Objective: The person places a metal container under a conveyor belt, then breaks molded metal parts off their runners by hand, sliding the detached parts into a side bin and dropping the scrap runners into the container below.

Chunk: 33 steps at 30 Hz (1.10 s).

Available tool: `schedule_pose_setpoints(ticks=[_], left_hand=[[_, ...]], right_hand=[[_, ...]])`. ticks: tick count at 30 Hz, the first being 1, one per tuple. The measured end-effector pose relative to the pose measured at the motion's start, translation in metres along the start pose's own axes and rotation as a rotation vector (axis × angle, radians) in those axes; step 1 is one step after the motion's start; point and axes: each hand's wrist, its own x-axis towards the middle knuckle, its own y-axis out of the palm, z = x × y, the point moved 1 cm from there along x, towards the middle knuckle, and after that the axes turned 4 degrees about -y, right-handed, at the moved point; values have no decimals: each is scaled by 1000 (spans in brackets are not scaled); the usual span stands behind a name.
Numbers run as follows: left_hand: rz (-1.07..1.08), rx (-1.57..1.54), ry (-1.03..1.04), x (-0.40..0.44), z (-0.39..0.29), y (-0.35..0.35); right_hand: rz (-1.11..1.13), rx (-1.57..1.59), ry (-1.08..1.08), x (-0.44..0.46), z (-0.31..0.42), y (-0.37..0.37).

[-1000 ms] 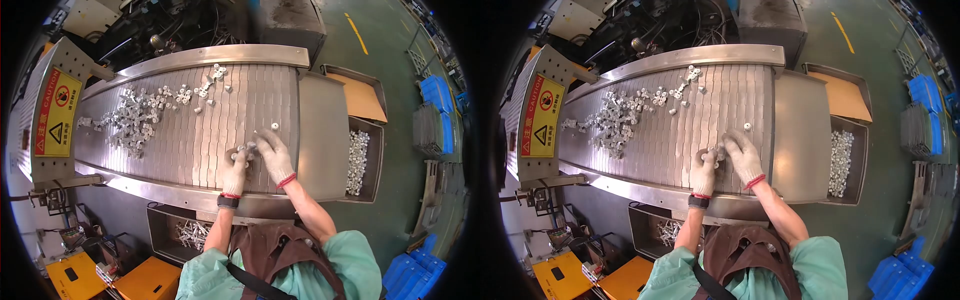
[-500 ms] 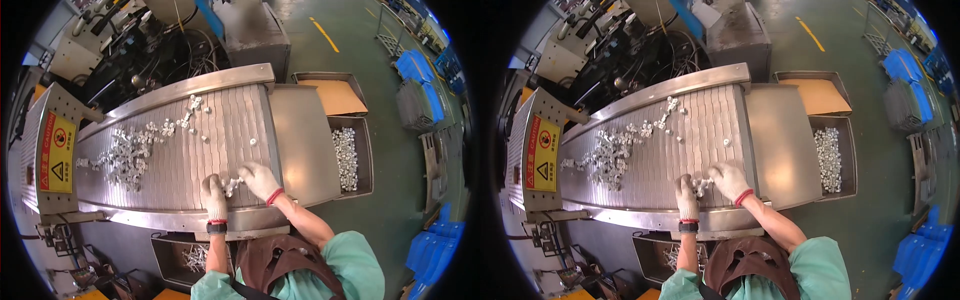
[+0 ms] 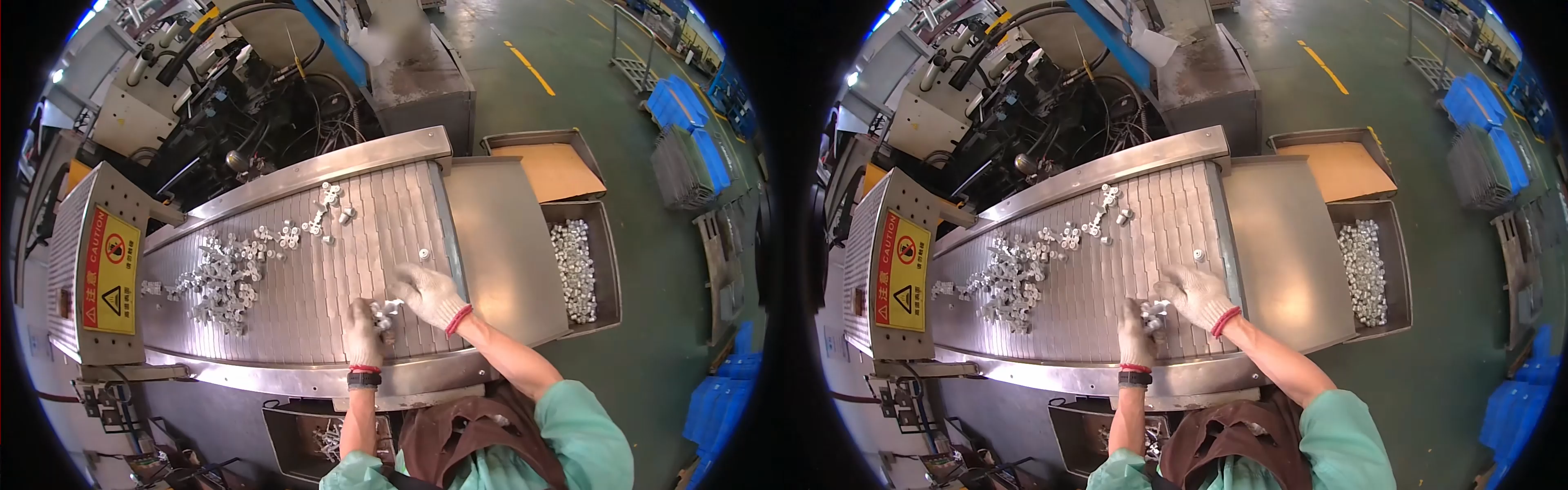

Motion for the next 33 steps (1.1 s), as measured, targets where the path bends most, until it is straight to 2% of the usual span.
schedule_pose_setpoints(ticks=[3,6,9,10,13,14,17,18,21,24,27,28,31,33], left_hand=[[76,408,191,-4,-10,1],[238,908,350,-13,-29,-2],[359,1174,235,-23,-47,3],[378,1359,338,-22,-50,3],[420,690,-20,-30,-53,6],[408,590,-155,-29,-58,13],[391,627,-294,-14,-74,11],[452,593,-224,-8,-71,10],[477,457,-337,-5,-75,12],[383,420,-303,3,-58,8],[440,527,-294,10,-57,16],[427,639,-132,14,-55,21],[587,985,56,4,-71,27],[603,1107,16,-9,-85,36]], right_hand=[[227,516,553,-3,12,-13],[330,510,596,1,16,-32],[361,588,611,5,20,-36],[361,621,606,8,22,-37],[355,677,590,18,36,-41],[351,686,584,24,37,-42],[360,740,575,35,26,-38],[350,757,576,38,23,-35],[331,778,574,43,17,-29],[373,731,613,46,7,-28],[414,766,751,49,3,-32],[388,765,766,48,2,-33],[377,822,846,43,-5,-30],[379,816,895,38,0,-32]])
